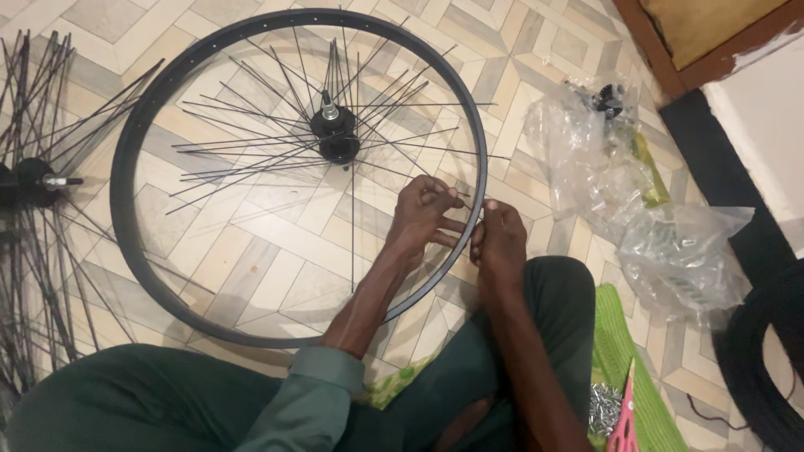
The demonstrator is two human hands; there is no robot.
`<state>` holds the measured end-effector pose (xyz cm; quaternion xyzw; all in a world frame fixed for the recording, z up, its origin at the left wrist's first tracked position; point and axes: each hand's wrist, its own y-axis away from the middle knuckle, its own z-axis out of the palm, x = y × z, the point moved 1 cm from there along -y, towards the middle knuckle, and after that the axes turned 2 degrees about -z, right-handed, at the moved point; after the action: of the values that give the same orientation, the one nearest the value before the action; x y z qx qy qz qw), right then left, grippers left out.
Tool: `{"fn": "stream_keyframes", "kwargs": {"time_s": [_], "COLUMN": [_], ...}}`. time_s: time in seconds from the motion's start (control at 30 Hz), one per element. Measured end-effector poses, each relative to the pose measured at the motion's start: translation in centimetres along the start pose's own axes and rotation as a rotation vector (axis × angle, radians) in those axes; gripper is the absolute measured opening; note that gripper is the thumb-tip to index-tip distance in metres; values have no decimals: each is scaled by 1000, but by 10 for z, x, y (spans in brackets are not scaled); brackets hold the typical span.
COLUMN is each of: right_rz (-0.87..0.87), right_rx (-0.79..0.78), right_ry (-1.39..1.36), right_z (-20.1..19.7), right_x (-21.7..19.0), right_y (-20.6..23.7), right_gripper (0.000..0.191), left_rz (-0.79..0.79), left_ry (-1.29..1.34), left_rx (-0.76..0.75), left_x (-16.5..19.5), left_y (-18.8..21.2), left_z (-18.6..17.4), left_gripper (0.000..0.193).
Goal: The person sits on the floor and installs spokes into a bicycle wheel rim, threading each spoke through the rim holes and securing them with nipples. The person works methodically around the wheel, handling spokes and nipples by hand.
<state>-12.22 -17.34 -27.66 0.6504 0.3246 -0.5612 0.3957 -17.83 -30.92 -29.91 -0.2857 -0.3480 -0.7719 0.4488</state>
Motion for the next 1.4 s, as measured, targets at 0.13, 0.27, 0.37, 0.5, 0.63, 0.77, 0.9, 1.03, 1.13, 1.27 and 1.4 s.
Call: {"fn": "stream_keyframes", "kwargs": {"time_s": [0.13,0.27,0.37,0.5,0.63,0.77,0.9,1.03,1.13,1.27,1.4], "right_rz": [-63,1,18,-92,-54,-49,-89,-114,-170,-154,-78], "right_rx": [-67,-9,28,-25,0,-236,-159,-243,-309,-243,-219], "right_ry": [-124,-15,6,-82,9,-69,275,154,38,188,150], "right_z": [-2,-7,-9,-8,-8,-5,-2,-4,-5,-3,-2], "right_x": [-1,2,4,3,-1,6,20,28,28,18,0], "right_y": [0,-2,-3,0,8,21,15,4,6,11,7], "right_gripper": [19,15,22,17,23,34,34,40,44,47,49], "left_rz": [0,-23,-17,-6,-12,54,125,12,144,363,772], "left_ry": [0,-2,-4,22,62,-63,-614,-975,-1113,-1326,-1429], "left_rx": [-4,27,27,18,32,103,207,162,95,261,761], "left_x": [-1,-3,-4,-5,-6,-5,11,36,44,57,92], "left_y": [2,1,2,7,10,18,35,50,64,55,24], "left_z": [2,5,7,9,10,12,25,46,50,28,-46], "left_gripper": [24,27,28,29,28,25,20,25,24,16,11]}}
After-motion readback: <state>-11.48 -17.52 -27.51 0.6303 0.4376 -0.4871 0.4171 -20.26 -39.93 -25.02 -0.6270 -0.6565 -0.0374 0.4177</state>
